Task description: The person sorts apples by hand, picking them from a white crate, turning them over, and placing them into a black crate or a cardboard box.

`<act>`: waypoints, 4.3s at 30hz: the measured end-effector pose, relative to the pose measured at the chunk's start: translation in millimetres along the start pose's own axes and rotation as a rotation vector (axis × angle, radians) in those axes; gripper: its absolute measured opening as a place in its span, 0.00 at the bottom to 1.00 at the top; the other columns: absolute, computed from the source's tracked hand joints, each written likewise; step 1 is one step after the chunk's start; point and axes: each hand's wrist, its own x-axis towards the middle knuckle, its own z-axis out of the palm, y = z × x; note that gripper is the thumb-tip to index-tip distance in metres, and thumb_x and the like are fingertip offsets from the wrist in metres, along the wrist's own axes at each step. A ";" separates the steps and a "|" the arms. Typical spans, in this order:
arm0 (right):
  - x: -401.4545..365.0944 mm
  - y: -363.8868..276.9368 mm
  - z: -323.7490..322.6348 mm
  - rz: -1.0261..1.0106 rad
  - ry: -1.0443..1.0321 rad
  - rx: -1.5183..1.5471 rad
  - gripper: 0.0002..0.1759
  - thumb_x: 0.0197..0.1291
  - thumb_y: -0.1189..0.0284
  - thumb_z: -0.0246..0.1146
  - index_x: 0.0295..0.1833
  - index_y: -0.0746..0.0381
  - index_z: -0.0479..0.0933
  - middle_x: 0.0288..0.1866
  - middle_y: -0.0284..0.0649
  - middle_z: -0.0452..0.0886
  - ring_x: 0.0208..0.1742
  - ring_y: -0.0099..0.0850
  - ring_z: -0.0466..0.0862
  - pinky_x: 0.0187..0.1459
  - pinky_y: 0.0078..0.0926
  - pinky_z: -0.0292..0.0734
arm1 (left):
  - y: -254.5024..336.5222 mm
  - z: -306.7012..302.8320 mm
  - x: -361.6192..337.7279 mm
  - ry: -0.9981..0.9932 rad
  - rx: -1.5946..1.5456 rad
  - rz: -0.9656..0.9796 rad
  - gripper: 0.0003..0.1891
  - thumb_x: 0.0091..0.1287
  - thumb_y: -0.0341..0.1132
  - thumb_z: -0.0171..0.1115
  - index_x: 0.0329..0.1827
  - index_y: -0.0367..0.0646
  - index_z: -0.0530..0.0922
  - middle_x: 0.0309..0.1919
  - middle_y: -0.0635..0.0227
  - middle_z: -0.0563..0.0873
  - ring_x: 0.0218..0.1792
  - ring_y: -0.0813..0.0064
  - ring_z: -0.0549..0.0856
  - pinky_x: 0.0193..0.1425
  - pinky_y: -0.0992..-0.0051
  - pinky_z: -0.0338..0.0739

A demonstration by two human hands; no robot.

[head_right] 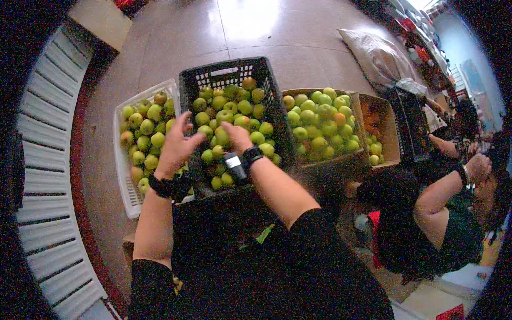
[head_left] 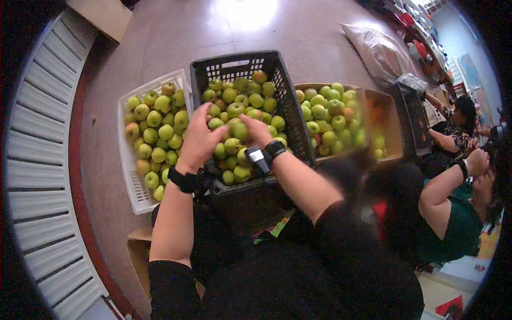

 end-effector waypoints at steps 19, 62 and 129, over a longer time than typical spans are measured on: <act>41.1 -84.0 -72.6 -0.764 0.800 -1.396 0.15 0.45 0.70 0.59 0.42 0.62 0.74 0.40 0.47 0.77 0.45 0.45 0.75 0.49 0.39 0.70 | -12.3 -68.8 -5.2 0.272 -0.318 -0.036 0.20 0.61 0.29 0.58 0.55 0.32 0.68 0.44 0.62 0.78 0.46 0.74 0.78 0.51 0.76 0.73; 51.5 -79.3 -137.1 0.130 0.697 -1.340 0.27 0.47 0.52 0.61 0.38 0.67 0.79 0.42 0.55 0.79 0.45 0.50 0.79 0.47 0.43 0.74 | -153.9 -119.5 74.3 0.297 -0.426 -0.332 0.33 0.51 0.28 0.67 0.60 0.48 0.63 0.47 0.66 0.78 0.47 0.67 0.80 0.43 0.73 0.79; 73.5 -40.0 -195.5 0.147 0.530 -1.377 0.34 0.35 0.44 0.68 0.38 0.64 0.81 0.39 0.44 0.83 0.41 0.37 0.83 0.44 0.31 0.75 | -112.2 -233.3 -136.9 0.805 -0.205 -0.459 0.22 0.58 0.34 0.63 0.54 0.38 0.69 0.47 0.65 0.75 0.46 0.75 0.75 0.41 0.73 0.76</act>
